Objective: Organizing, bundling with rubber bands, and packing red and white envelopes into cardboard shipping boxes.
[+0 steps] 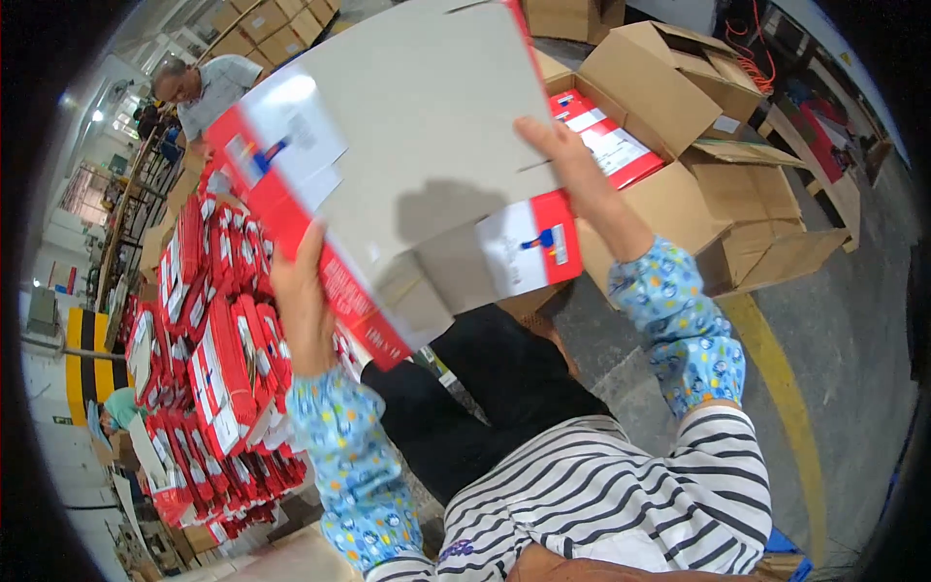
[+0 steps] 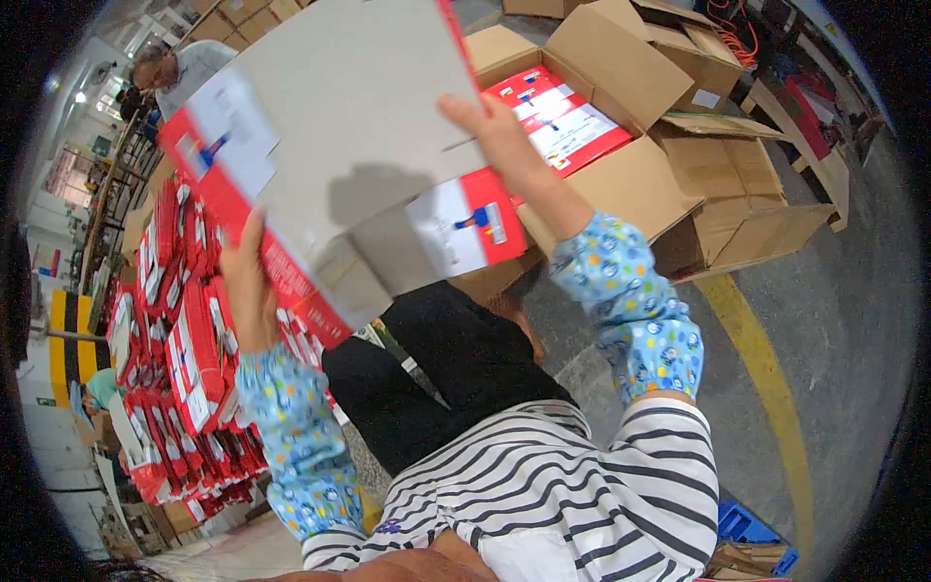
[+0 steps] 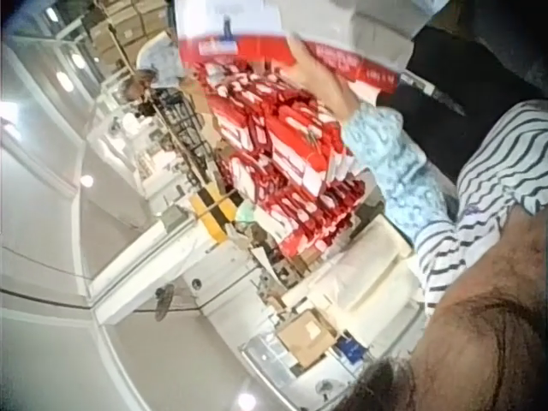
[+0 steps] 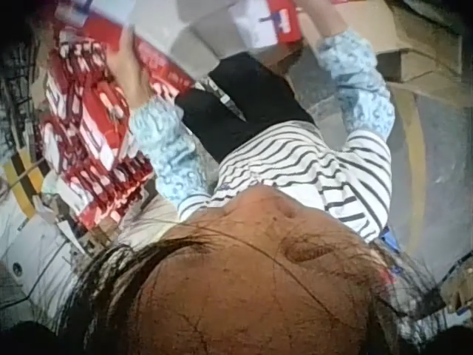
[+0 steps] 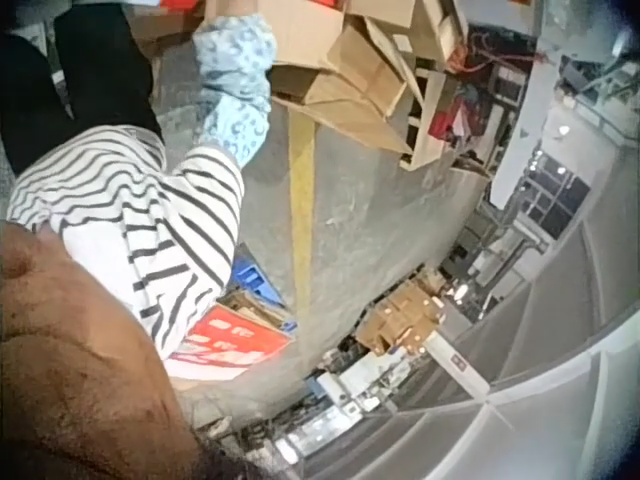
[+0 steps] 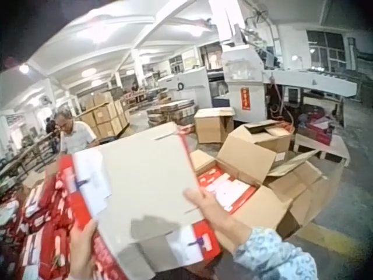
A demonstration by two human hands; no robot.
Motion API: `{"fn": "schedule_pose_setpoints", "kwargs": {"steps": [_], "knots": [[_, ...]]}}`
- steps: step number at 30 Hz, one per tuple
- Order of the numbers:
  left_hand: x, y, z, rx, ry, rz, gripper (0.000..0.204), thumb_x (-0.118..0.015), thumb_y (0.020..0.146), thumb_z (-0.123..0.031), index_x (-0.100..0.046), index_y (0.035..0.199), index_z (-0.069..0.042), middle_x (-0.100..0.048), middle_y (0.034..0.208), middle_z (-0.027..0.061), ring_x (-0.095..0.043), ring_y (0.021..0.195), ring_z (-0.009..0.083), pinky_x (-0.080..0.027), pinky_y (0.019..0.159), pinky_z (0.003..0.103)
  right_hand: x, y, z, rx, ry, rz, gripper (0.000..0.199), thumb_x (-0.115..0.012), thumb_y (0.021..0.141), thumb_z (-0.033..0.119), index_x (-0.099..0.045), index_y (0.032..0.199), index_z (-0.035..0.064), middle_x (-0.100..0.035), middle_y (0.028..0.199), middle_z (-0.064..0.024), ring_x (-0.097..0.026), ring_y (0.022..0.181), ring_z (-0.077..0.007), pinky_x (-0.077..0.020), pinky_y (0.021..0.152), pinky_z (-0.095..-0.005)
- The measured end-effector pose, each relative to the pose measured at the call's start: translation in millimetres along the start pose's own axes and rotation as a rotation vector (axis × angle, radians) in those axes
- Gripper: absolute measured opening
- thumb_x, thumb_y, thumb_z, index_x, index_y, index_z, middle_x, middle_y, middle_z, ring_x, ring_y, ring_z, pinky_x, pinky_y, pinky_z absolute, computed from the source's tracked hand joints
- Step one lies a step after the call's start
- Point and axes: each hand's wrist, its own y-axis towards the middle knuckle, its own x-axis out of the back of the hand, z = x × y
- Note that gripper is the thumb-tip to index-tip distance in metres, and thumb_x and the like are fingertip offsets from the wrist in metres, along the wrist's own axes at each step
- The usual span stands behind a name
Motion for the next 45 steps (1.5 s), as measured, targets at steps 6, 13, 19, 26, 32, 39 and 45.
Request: {"fn": "schedule_pose_setpoints", "kwargs": {"steps": [6, 13, 19, 26, 32, 39, 45], "knots": [[-136.1, 90.9, 84.0, 0.207, -0.057, 0.277, 0.030, -0.072, 0.086, -0.020, -0.062, 0.108, -0.002, -0.067, 0.091, 0.0052, -0.064, 0.074, 0.0139, -0.052, 0.064, 0.030, 133.6, 68.5, 53.8, -0.054, -0.243, -0.231, 0.059, -0.062, 0.089, 0.045, -0.056, 0.125, -0.0013, -0.063, 0.111, -0.0117, -0.061, 0.096, -0.0188, -0.0494, 0.086, -0.0325], [-235.8, 109.7, 218.1, 0.464, -0.185, 0.164, 0.034, -0.069, 0.088, -0.017, -0.060, 0.112, 0.006, -0.067, 0.101, 0.0137, -0.067, 0.085, 0.0214, -0.056, 0.075, 0.034, 237.4, 138.0, 29.5, -0.202, -0.538, -0.342, 0.058, -0.064, 0.085, 0.047, -0.062, 0.116, -0.0016, -0.066, 0.105, -0.0132, -0.064, 0.088, -0.0219, -0.0519, 0.077, -0.0341], [-277.9, 96.0, 322.0, 0.604, -0.229, 0.137, 0.040, -0.068, 0.089, -0.016, -0.055, 0.117, 0.010, -0.065, 0.107, 0.0172, -0.066, 0.092, 0.0265, -0.056, 0.079, 0.040, 338.0, 178.5, -43.6, -0.520, -0.756, -0.241, 0.067, -0.064, 0.082, 0.056, -0.063, 0.117, -0.0008, -0.066, 0.109, -0.0160, -0.063, 0.095, -0.0228, -0.0497, 0.084, -0.0356], [-267.1, 95.4, 379.0, 0.658, -0.023, 0.004, 0.046, -0.072, 0.085, -0.021, -0.054, 0.112, 0.011, -0.063, 0.108, 0.0196, -0.061, 0.093, 0.0246, -0.050, 0.081, 0.039, 358.9, 194.1, -111.3, -0.574, -1.132, -0.216, 0.086, -0.065, 0.075, 0.063, -0.054, 0.127, -0.0044, -0.064, 0.116, -0.0198, -0.061, 0.105, -0.0269, -0.0451, 0.093, -0.0378], [-267.2, 98.3, 377.1, 0.684, 0.180, 0.004, 0.054, -0.071, 0.085, -0.026, -0.048, 0.115, 0.012, -0.059, 0.116, 0.0255, -0.059, 0.106, 0.0308, -0.045, 0.093, 0.038, 362.2, 195.6, -111.3, -0.588, -1.150, -0.277, 0.084, -0.053, 0.083, 0.068, -0.057, 0.127, -0.0033, -0.063, 0.118, -0.0185, -0.061, 0.106, -0.0258, -0.0442, 0.094, -0.0361], [-262.3, 85.4, 322.0, 0.556, 0.437, -0.022, 0.059, -0.071, 0.084, -0.033, -0.047, 0.112, 0.014, -0.055, 0.116, 0.0275, -0.056, 0.109, 0.0329, -0.045, 0.094, 0.040, 363.4, 190.7, -109.1, -0.432, -1.167, -0.262, 0.068, -0.039, 0.096, 0.056, -0.061, 0.122, -0.0028, -0.061, 0.124, -0.0237, -0.057, 0.116, -0.0331, -0.0356, 0.105, -0.0361], [-256.4, 86.2, 314.5, 0.424, 0.607, 0.049, 0.066, -0.069, 0.085, -0.030, -0.037, 0.122, 0.014, -0.048, 0.123, 0.0300, -0.050, 0.115, 0.0348, -0.041, 0.099, 0.040, 368.6, 194.9, -130.2, -0.357, -1.244, -0.284, 0.059, -0.041, 0.098, 0.049, -0.066, 0.107, -0.0039, -0.066, 0.110, -0.0251, -0.063, 0.102, -0.0390, -0.0456, 0.092, -0.0407]]}}
